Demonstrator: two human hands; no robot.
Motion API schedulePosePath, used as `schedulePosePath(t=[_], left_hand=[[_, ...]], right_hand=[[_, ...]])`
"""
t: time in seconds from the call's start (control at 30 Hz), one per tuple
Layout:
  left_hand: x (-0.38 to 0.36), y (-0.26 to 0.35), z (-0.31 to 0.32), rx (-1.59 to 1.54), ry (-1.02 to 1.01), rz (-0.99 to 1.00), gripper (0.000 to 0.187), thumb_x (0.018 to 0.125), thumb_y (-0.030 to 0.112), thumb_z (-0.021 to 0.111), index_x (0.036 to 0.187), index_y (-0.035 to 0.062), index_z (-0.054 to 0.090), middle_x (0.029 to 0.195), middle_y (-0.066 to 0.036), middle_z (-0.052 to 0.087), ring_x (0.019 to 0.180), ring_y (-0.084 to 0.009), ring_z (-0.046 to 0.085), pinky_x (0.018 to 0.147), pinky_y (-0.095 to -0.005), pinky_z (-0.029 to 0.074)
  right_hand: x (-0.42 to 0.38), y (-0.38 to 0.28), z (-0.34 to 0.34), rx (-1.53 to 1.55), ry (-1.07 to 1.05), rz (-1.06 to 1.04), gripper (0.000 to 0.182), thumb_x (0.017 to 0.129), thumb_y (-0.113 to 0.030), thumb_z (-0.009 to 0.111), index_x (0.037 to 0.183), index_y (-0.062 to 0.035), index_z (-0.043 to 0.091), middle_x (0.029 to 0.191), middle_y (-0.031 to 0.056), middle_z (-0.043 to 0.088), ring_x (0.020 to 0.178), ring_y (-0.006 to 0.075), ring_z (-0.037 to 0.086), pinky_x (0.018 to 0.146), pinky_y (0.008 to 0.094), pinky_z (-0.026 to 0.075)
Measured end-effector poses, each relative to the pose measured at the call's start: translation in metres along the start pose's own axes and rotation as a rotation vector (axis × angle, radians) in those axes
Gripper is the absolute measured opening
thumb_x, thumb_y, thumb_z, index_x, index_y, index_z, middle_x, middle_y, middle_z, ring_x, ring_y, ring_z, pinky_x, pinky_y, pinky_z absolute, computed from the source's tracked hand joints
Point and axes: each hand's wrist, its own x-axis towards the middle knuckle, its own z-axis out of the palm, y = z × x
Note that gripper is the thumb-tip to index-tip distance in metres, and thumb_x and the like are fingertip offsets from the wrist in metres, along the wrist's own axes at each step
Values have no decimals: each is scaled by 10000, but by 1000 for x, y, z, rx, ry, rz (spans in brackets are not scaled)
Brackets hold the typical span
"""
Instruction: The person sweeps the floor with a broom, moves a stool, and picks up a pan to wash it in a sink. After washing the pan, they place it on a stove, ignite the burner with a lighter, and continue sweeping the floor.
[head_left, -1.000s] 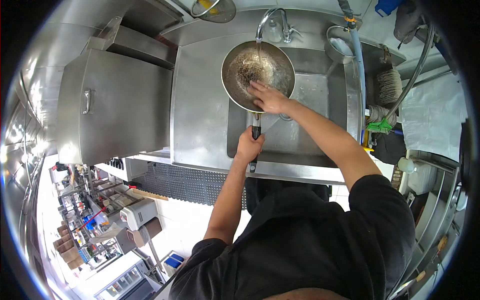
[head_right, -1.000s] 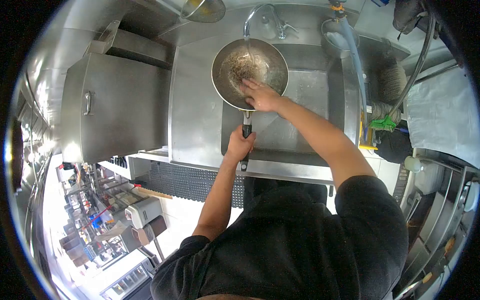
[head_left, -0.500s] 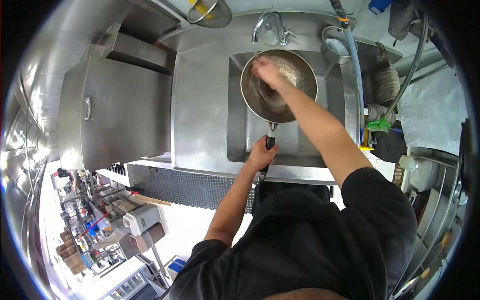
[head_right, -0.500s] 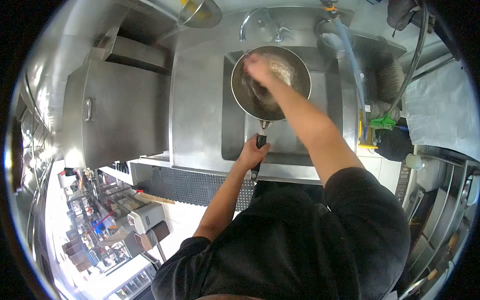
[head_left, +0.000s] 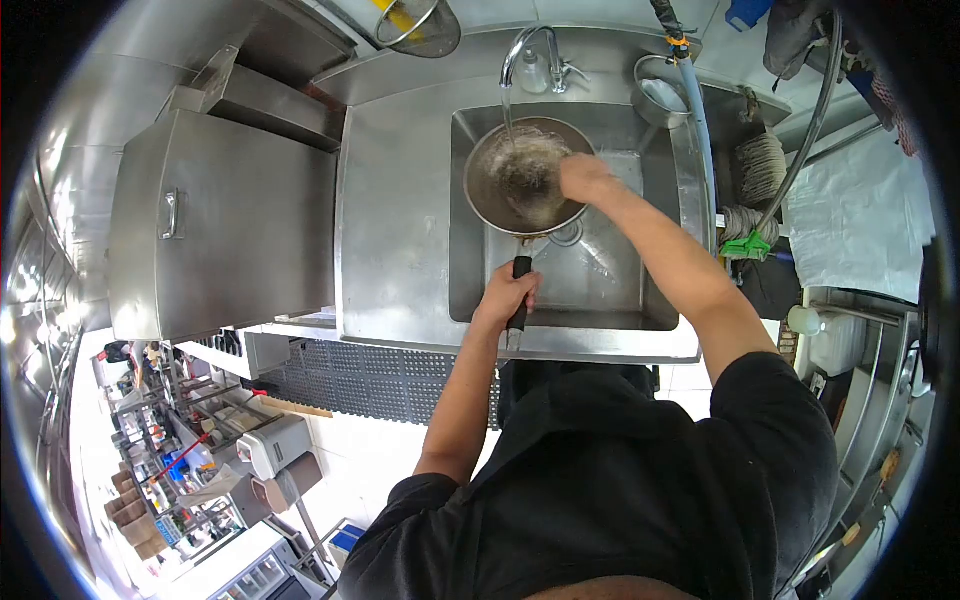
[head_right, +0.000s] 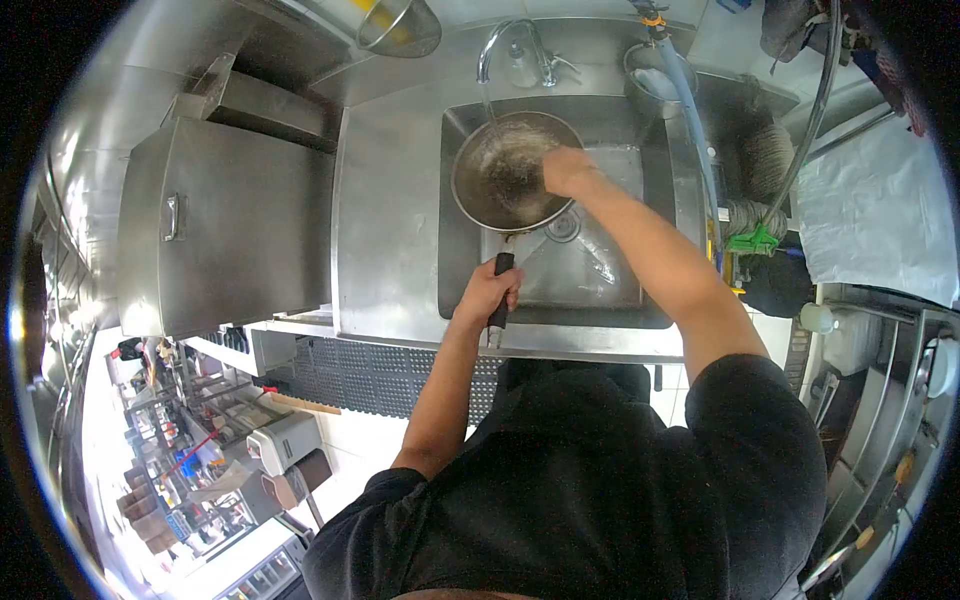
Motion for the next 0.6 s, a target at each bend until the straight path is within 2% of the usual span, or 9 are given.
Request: schedulePosePath(t=[0.07,0.17,0.27,0.37,0.4,0.43,0.5,0.53,0.6], left_hand=[[2,-6,2,-136,-91,-3,132,900,102,664,884,68,538,615,-18,538,479,-115,504,458,-294,432],[15,-22,16,-162,-150,57,172,894,112,698,924,62,537,603,-15,537,466,-115,493,452,-295,425],[33,-31,17,-58,-124,168,204,899,131,718,940,55,533,606,-15,547,472,-118,516,450,-297,429],[46,-22,18,129,-29,238,210,906,143,720,921,53,531,612,-21,560,481,-118,541,452,-301,438],[44,-15,15,203,4,244,211,906,145,720,913,52,531,613,-22,561,483,-113,545,452,-301,439],[43,-9,12,279,43,252,213,906,148,720,904,52,530,615,-23,562,484,-108,548,451,-301,441],[39,-8,3,373,121,253,227,888,162,725,896,38,536,633,-69,593,510,-185,589,494,-350,472],[37,-7,-1,420,160,253,234,880,170,727,891,31,539,642,-93,608,523,-223,610,515,-374,488],[42,-20,-10,680,293,415,253,856,189,728,897,18,546,702,-156,640,625,-333,645,591,-437,506]], right_hand=[[-19,-5,-28,-63,92,39,238,840,-108,606,988,-5,760,1095,221,727,1045,360,706,916,442,560],[-31,2,-47,-115,155,117,284,855,-120,607,1083,-10,735,1205,225,689,1095,378,682,911,446,561],[-38,15,-41,-108,284,143,414,914,-222,614,1277,-24,634,1338,219,610,1146,409,645,963,476,529],[-44,17,-25,-296,407,-11,525,951,-351,606,1364,-28,577,1429,204,542,1295,391,544,1079,481,440],[-42,18,-7,-269,443,-9,620,981,-479,547,1394,-17,553,1523,207,450,1425,361,407,1160,502,315],[-39,19,9,-272,406,9,639,994,-498,512,1408,-11,540,1537,209,430,1427,362,403,1169,499,303],[-34,14,38,-269,329,36,680,1021,-534,443,1436,0,513,1566,212,390,1432,365,395,1187,492,278],[-31,12,51,-297,294,78,696,1039,-559,370,1406,4,549,1539,211,436,1421,359,413,1193,479,268],[-37,-3,55,-194,107,92,705,1045,-559,350,1368,25,577,1478,213,507,1396,361,448,1191,480,271]])
